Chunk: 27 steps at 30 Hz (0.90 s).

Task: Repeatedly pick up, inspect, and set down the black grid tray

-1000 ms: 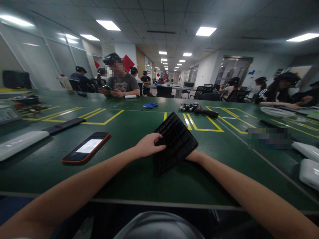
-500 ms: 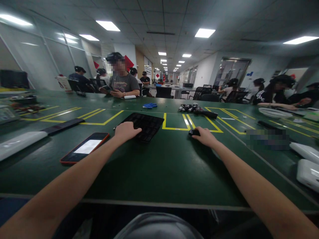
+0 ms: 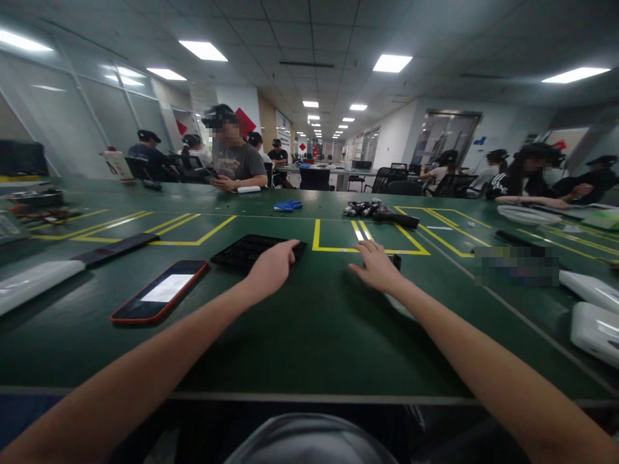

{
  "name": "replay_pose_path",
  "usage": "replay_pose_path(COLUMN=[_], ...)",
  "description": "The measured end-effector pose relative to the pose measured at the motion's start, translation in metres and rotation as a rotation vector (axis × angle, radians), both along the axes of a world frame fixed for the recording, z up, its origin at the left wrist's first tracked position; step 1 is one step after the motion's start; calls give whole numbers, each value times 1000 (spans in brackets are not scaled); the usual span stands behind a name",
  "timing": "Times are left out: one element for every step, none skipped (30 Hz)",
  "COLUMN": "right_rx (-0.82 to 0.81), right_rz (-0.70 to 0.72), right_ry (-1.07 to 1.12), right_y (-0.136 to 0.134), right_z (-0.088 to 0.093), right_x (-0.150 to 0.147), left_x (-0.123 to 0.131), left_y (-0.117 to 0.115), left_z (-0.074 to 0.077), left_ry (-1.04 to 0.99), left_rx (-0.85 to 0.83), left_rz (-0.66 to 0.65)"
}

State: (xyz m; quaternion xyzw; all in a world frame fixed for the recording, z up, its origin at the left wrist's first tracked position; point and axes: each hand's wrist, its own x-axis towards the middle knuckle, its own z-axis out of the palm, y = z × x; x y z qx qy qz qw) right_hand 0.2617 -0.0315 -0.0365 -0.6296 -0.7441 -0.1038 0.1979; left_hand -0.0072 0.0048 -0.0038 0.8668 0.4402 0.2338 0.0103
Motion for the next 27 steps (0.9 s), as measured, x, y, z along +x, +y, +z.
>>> replay_pose_path(right_rx=[-22,-59,-112,-170,-225,-267,-292,-298,-285,-258,-219,-170,-119,-72,-39,-25,-34,-68,-116,-164,-203,-227,-236,-235,-231,-230,-233], right_rz=[64,123,171,206,230,247,262,277,290,297,289,262,212,143,62,-30,-112,-176,-218,-237,-241,-238,-234,-233,-236,-240,-242], right_ry=[13,24,32,38,38,34,27,17,7,-3,-10,-19,-28,-42,-62,-84,-110,-127,-131,-127,-119,-112,-110,-111,-113,-112,-107], right_y=[-4,-8,-12,-16,-19,-21,-21,-21,-19,-17,-13,-10,-6,-3,1,4,6,8,10,11,12,13,14,15,15,15,16], right_z=[-2,-4,-8,-11,-14,-17,-19,-19,-17,-15,-11,-7,-3,0,2,2,1,0,-3,-5,-8,-10,-11,-12,-12,-12,-12], right_x=[-12,-24,-35,-44,-50,-55,-57,-57,-54,-49,-42,-33,-22,-10,2,14,25,34,42,48,52,54,55,54,54,53,53], left_x=[8,14,19,23,25,25,25,24,23,22,22,22,23,24,26,28,30,32,33,35,35,36,35,34,32,30,28], left_y=[-7,-12,-15,-17,-16,-15,-13,-12,-11,-12,-15,-19,-25,-32,-40,-49,-57,-65,-72,-77,-80,-82,-81,-78,-74,-68,-62], left_z=[-8,-17,-26,-34,-40,-45,-47,-48,-47,-45,-43,-40,-37,-34,-32,-30,-29,-28,-27,-25,-24,-22,-20,-18,-17,-16,-16], left_ry=[19,50,86,126,163,193,215,230,235,232,222,210,199,194,198,211,228,244,261,281,308,338,368,392,410,422,435], left_rx=[0,8,11,-2,-19,-39,-55,-62,-56,-35,-3,33,70,102,125,137,144,153,165,179,194,211,225,232,229,214,184], left_rz=[-95,-174,-230,-261,-278,-283,-285,-286,-289,-294,-304,-327,-367,-426,-504,-592,-678,-751,-803,-821,-800,-737,-639,-517,-385,-260,-157])
